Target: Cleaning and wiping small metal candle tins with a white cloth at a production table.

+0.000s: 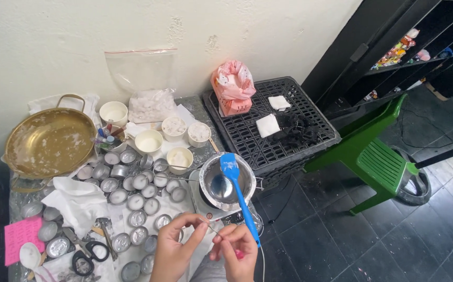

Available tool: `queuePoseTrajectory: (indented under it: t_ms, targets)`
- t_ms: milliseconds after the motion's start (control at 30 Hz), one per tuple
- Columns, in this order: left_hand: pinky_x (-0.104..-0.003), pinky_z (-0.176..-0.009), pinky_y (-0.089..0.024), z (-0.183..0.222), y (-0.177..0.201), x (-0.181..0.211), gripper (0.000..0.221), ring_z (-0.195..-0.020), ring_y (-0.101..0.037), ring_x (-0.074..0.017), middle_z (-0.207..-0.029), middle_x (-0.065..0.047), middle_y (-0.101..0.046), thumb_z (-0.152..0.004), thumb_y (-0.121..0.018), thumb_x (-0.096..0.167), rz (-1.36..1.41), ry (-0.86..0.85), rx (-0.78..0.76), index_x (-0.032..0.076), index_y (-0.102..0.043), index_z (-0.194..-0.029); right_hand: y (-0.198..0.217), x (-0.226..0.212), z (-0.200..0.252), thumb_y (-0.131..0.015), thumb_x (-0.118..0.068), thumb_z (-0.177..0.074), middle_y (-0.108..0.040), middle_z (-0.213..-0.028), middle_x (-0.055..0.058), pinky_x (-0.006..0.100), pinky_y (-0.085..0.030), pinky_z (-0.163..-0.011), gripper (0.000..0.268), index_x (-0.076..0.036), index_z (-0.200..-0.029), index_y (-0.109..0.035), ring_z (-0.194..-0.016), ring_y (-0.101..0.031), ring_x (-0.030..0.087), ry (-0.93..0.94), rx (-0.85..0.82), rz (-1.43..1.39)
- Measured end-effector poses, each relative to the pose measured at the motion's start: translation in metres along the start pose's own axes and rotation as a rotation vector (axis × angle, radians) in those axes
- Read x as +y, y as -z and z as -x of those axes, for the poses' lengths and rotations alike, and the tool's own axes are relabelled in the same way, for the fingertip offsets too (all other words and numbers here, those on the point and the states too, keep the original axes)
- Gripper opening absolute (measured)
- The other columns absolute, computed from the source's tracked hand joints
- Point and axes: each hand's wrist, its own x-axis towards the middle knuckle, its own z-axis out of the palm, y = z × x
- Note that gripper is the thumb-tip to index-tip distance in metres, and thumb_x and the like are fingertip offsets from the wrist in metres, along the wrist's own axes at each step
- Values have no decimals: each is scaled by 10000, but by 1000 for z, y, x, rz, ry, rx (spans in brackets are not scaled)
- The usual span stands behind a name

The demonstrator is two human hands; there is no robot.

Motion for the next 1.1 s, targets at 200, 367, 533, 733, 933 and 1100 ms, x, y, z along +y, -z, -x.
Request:
queuePoseTrajectory:
  t_ms: [200, 367, 533, 733, 933, 1100]
  targets:
    - [-269, -670, -537, -20, -31, -5, 138, -725, -642, -115, -912, -103, -755, -888, -698, 4, 481, 284, 1, -74, -762, -982, 7, 11, 5, -601, 73, -967, -690, -920, 220, 249, -459, -425, 145, -16, -960, -486, -493, -605, 125, -134, 36, -63]
    - [-269, -656, -536, -28, -50, -5, 138, -709, -636, -122, -929, -112, -753, -880, -709, 6, 503, 272, 34, -86, -757, -971, 11, -8, -1, -581, 46, -962, -708, -836, 223, 213, -368, -350, 157, -36, -948, -448, -461, -618, 149, -266, 97, -24]
    - [-264, -689, -535, -34, -59, -8, 142, -721, -628, -119, -925, -115, -748, -880, -727, 8, 500, 284, 43, -85, -768, -980, 18, -5, -1, -582, 40, -988, -705, -832, 229, 229, -362, -354, 168, -42, -948, -441, -467, -613, 152, -248, 126, -33]
    - [-266, -674, -533, -38, -60, -3, 143, -718, -634, -123, -916, -107, -757, -868, -735, 12, 488, 287, 66, -71, -771, -978, 9, -10, -5, -585, 27, -978, -701, -788, 224, 235, -321, -282, 185, -64, -923, -433, -421, -593, 146, -301, 181, -13]
    - [-255, -664, -511, -42, -60, -2, 143, -712, -617, -115, -913, -104, -749, -882, -736, 21, 468, 246, 59, -69, -775, -986, 7, -9, -3, -579, 21, -989, -702, -794, 220, 227, -312, -274, 185, -65, -924, -430, -421, -589, 142, -269, 151, -24]
    - [-234, -612, -489, -61, -64, 0, 116, -659, -605, -90, -835, -66, -765, -884, -724, 78, 356, 286, 10, -25, -760, -923, 10, -9, -4, -563, -13, -1009, -692, -803, 226, 238, -325, -267, 147, -48, -957, -430, -424, -590, 155, -312, 222, -48]
